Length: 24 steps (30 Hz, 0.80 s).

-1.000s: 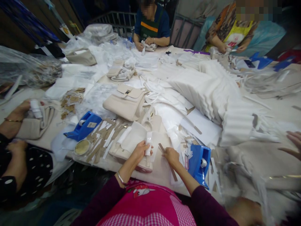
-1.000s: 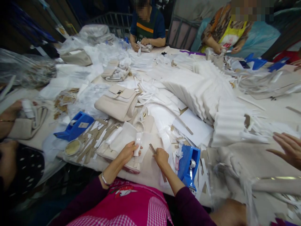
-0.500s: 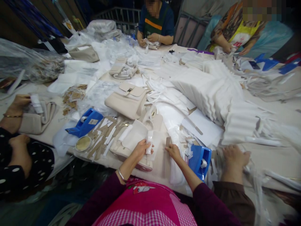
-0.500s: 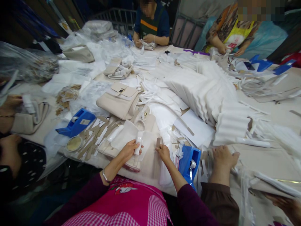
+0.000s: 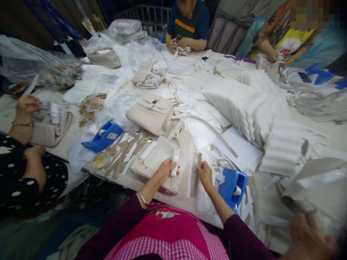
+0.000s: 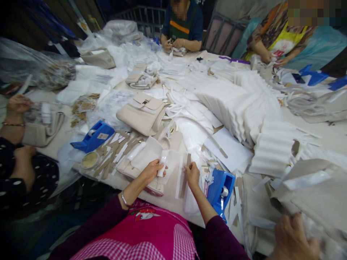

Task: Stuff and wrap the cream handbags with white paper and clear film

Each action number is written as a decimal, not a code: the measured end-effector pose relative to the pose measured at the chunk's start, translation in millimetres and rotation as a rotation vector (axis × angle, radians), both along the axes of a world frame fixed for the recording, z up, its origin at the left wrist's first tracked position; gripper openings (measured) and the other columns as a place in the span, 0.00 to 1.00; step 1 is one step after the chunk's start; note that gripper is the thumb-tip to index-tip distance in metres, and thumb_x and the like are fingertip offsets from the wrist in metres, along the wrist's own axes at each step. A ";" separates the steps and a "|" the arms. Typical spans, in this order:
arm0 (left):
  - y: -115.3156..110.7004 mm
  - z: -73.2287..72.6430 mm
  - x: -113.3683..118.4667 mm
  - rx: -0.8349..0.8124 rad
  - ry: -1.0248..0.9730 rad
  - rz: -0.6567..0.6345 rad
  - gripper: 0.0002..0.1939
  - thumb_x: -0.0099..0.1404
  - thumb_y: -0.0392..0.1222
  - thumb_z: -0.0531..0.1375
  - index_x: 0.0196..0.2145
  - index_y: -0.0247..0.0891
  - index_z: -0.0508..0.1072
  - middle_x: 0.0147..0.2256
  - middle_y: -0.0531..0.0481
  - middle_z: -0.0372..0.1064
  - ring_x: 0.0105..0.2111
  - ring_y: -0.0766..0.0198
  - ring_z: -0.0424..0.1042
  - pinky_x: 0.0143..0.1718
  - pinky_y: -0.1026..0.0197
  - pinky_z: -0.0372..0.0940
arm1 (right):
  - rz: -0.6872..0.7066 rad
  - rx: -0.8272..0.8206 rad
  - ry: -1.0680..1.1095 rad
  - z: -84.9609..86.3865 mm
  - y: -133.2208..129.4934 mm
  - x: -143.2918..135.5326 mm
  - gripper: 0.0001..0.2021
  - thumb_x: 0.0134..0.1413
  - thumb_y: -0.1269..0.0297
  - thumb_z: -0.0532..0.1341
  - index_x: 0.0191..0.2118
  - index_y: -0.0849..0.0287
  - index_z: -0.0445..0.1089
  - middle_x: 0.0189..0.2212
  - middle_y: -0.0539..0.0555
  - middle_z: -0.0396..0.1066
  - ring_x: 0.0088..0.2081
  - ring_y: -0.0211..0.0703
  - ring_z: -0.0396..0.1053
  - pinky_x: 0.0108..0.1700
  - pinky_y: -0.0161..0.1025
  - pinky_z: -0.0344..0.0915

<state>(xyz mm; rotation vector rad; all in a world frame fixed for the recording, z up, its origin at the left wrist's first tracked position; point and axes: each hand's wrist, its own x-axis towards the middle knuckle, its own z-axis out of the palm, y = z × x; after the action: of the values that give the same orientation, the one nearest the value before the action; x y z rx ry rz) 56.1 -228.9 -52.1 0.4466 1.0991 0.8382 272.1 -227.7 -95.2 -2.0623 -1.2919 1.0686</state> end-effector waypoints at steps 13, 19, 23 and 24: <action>-1.9 -4.0 0.5 -0.010 -0.037 0.051 0.25 0.51 0.43 0.67 0.40 0.35 0.59 0.28 0.50 0.70 0.18 0.66 0.69 0.21 0.62 0.64 | 0.355 -0.490 0.421 33.3 33.5 -23.2 0.07 0.41 0.63 0.58 0.20 0.57 0.59 0.08 0.44 0.57 0.11 0.29 0.47 0.16 0.30 0.42; -3.0 -7.6 0.4 -0.062 -0.028 0.137 0.27 0.52 0.39 0.66 0.41 0.38 0.52 0.28 0.50 0.71 0.17 0.64 0.69 0.20 0.60 0.64 | 0.483 -0.547 0.540 25.4 55.1 -43.7 0.04 0.38 0.65 0.58 0.22 0.60 0.64 0.10 0.44 0.58 0.12 0.28 0.48 0.17 0.29 0.43; -2.8 -2.0 -2.6 -0.052 -0.059 0.065 0.21 0.52 0.42 0.66 0.37 0.34 0.59 0.28 0.47 0.70 0.18 0.65 0.69 0.20 0.61 0.65 | 0.598 -0.559 0.596 17.9 69.1 -60.4 0.04 0.37 0.67 0.57 0.21 0.61 0.66 0.10 0.44 0.59 0.12 0.28 0.48 0.17 0.30 0.44; -2.9 -0.8 -3.7 -0.039 -0.067 0.049 0.20 0.52 0.43 0.66 0.35 0.33 0.61 0.28 0.46 0.70 0.18 0.65 0.69 0.20 0.62 0.65 | 0.625 -0.550 0.603 18.0 72.1 -62.8 0.04 0.37 0.67 0.58 0.20 0.62 0.66 0.11 0.44 0.60 0.13 0.28 0.49 0.18 0.30 0.45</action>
<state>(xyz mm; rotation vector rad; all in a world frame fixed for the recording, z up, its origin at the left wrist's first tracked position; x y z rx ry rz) 52.5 -231.8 -52.9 0.3576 1.0663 0.8669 209.3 -155.6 -77.2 -1.4342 -1.4317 2.3213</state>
